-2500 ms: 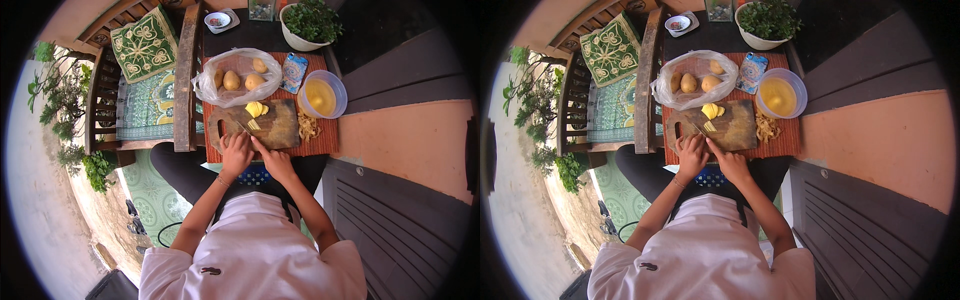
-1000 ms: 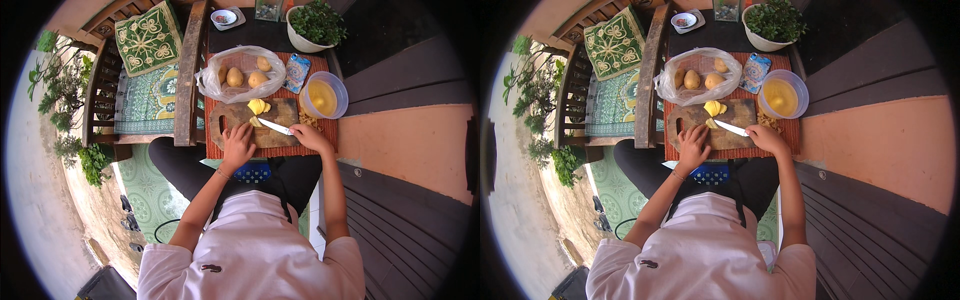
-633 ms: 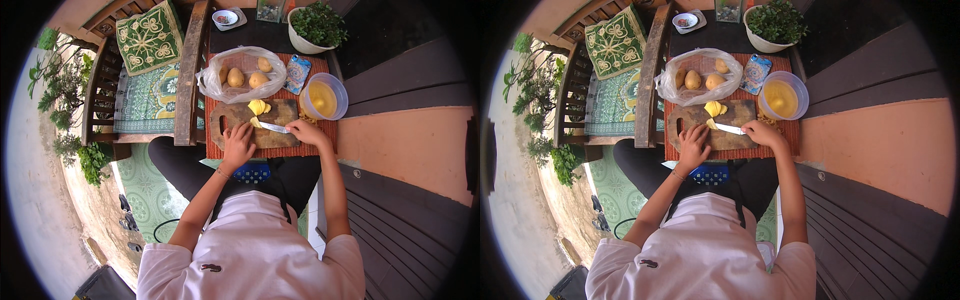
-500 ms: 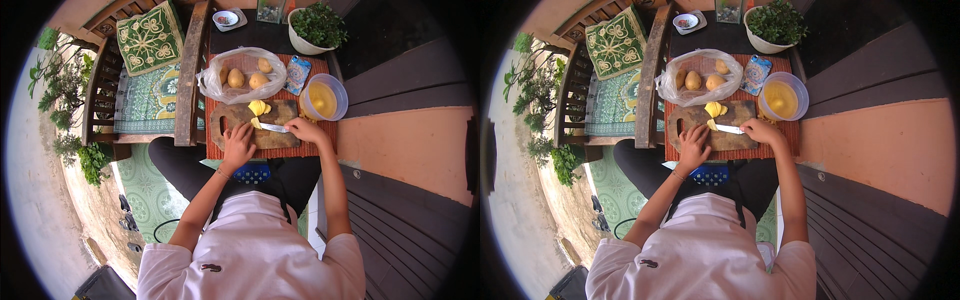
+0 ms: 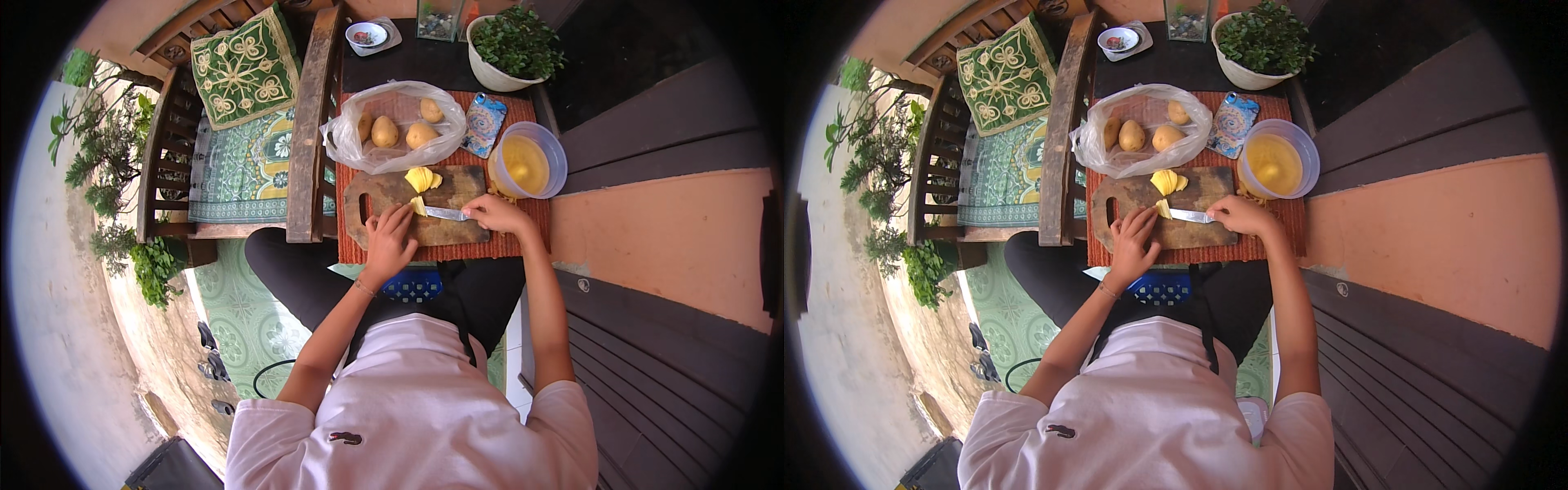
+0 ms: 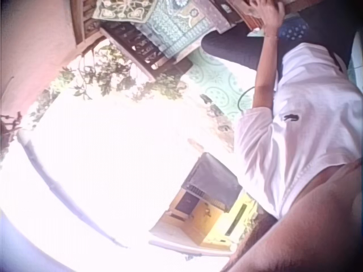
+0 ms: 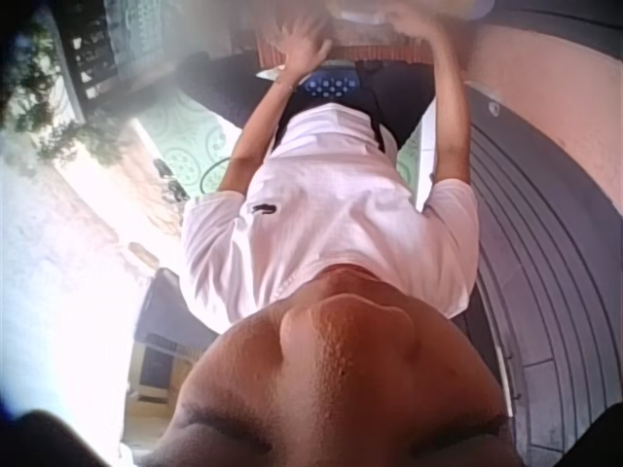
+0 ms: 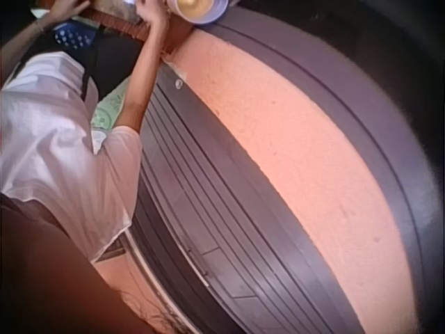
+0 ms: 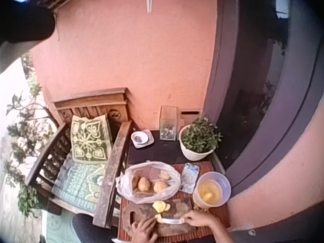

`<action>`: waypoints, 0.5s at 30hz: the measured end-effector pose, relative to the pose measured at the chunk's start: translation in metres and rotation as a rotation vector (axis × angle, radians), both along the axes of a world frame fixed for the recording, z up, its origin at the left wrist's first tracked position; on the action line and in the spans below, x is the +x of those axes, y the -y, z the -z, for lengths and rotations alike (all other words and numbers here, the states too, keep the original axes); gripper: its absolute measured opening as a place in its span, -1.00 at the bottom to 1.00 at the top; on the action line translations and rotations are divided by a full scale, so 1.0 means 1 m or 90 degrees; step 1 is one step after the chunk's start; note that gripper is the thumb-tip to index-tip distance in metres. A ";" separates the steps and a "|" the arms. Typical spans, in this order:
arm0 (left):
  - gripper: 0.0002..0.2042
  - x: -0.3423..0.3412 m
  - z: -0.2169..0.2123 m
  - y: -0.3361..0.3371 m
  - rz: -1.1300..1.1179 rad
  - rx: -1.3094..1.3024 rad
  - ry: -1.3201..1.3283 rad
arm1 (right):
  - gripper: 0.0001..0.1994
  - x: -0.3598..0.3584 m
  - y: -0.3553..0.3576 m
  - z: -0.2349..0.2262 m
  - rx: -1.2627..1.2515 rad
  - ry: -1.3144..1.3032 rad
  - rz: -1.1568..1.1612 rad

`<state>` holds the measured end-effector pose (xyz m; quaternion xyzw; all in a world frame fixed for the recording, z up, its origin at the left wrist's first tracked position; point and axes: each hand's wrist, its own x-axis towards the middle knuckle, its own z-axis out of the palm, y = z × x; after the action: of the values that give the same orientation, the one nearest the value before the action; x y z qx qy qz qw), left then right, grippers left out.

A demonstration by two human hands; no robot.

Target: The person sits on a low stool and uses a knife to slice peeled potatoes into thin pieces on a wooden cutting board. The sliced pieces accumulate on the board while potato peels and whole potatoes remain nearby.

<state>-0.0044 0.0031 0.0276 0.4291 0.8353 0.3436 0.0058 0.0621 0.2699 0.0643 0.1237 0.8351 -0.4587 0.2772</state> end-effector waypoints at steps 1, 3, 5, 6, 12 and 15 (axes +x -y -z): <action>-0.51 0.000 -0.002 0.001 -0.006 0.020 0.013 | -0.72 0.001 0.000 -0.001 -0.020 0.001 0.002; -0.52 0.000 -0.003 0.001 -0.022 0.047 0.030 | -0.71 0.004 0.000 0.001 -0.060 -0.001 0.007; -0.52 -0.002 -0.003 0.002 -0.044 0.061 0.038 | -0.70 0.008 -0.003 0.004 -0.100 -0.007 0.013; -0.52 -0.002 -0.002 0.003 -0.058 0.068 0.041 | -0.70 0.009 -0.002 0.002 -0.107 -0.001 0.015; -0.57 -0.006 -0.001 0.004 -0.100 0.077 0.017 | -0.71 0.021 -0.002 -0.013 -0.147 0.003 0.054; -0.59 -0.002 0.000 0.007 -0.113 0.055 0.051 | -0.73 0.038 -0.005 -0.033 -0.174 -0.008 0.118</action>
<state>-0.0068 -0.0041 0.0276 0.3391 0.8537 0.3952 -0.0094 0.1003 0.2747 0.0969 0.1587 0.7516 -0.5925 0.2424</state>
